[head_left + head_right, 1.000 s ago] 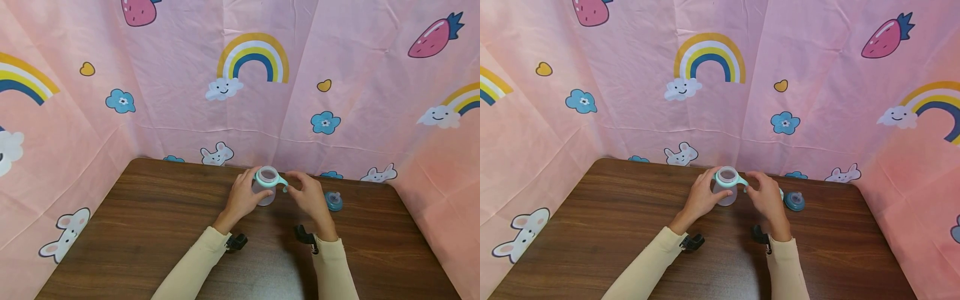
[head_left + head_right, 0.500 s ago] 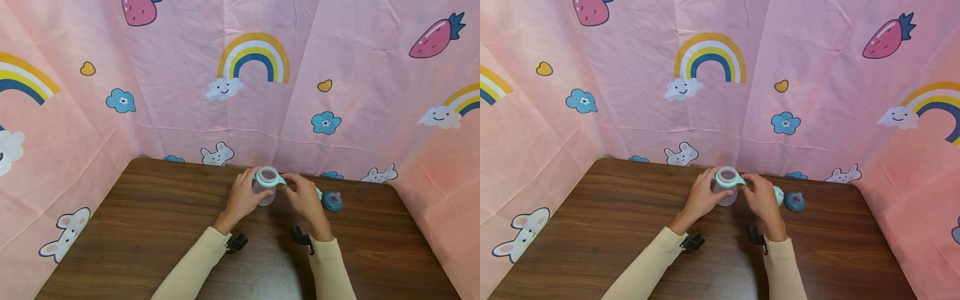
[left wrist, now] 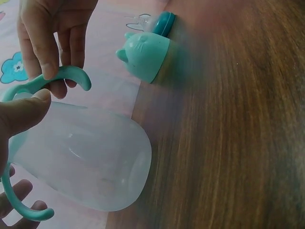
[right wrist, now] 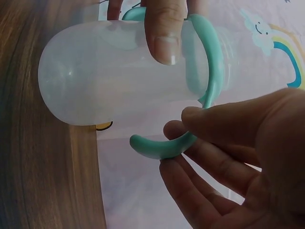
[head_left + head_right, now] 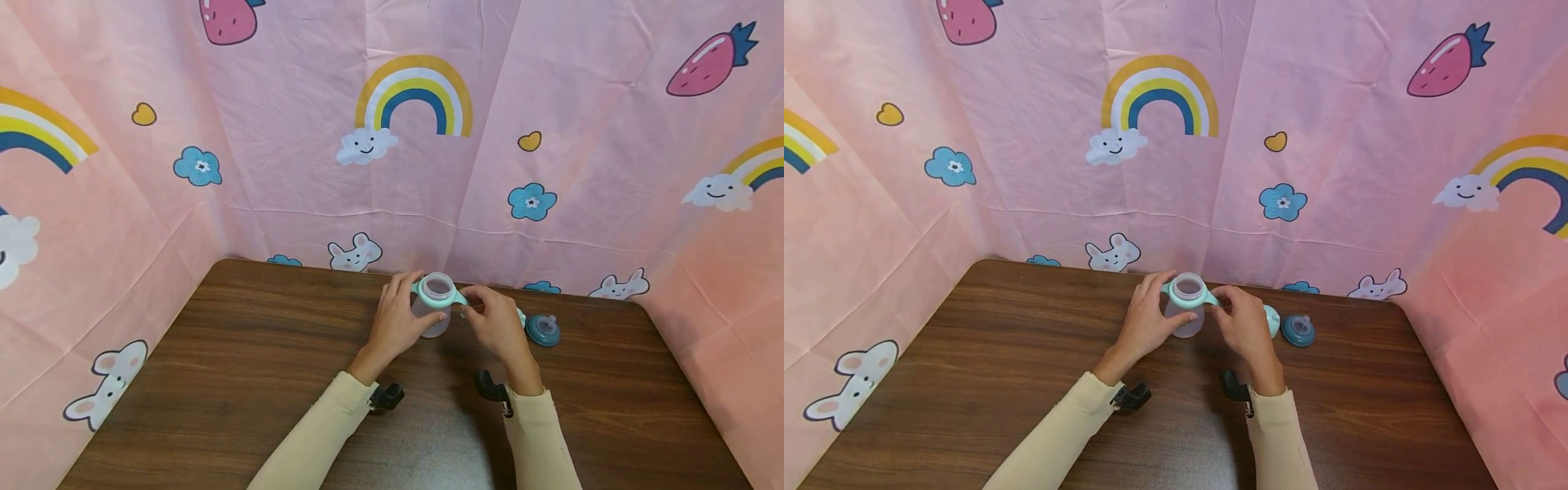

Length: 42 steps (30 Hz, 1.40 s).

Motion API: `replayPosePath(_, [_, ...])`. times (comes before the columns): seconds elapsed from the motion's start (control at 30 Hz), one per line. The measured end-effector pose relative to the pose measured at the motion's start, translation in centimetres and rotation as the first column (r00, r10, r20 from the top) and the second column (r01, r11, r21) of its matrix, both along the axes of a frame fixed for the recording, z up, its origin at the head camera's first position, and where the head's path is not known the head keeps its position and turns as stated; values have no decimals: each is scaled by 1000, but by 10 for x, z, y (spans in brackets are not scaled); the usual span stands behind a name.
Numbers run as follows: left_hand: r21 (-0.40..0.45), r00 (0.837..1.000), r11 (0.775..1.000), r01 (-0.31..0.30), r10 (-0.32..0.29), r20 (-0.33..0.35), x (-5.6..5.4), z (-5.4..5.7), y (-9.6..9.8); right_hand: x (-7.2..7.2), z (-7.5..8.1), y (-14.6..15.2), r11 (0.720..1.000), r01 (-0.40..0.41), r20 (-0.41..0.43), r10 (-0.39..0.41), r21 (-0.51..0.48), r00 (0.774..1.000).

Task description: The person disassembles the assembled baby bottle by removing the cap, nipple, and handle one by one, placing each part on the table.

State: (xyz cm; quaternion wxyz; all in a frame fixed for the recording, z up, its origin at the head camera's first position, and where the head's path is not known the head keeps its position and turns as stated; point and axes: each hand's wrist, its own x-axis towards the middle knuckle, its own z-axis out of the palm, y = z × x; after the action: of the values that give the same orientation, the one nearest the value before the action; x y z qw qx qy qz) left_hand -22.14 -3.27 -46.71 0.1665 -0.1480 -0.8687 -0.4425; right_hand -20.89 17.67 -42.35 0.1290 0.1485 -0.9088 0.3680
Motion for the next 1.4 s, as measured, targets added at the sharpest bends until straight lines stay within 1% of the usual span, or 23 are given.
replayPosePath(0.23, [15,1000,1000,1,-1,-8,0,-1,-1,1,1,0,1000,6,-12,-6,1,1000])
replayPosePath(0.53, [20,1000,1000,-13,13,21,0,-3,-1,1,3,-1,1000,18,-2,-18,2,1000])
replayPosePath(0.73, [17,1000,1000,-11,10,16,0,-3,-2,3,5,-1,1000,25,1,-25,2,1000])
replayPosePath(0.9, [14,1000,1000,-11,10,24,-1,-3,-2,3,6,-1,1000,30,10,-30,-7,999])
replayPosePath(1.07, [8,999,1000,-10,9,36,0,-2,-1,3,7,-1,999,33,3,-33,-4,999])
replayPosePath(1.23, [6,1000,1000,-4,4,28,1,-1,-1,3,6,-1,999,32,-10,-32,0,999])
replayPosePath(1.4, [2,1000,1000,-1,1,29,0,-1,-1,3,6,0,999,35,-6,-35,-4,999])
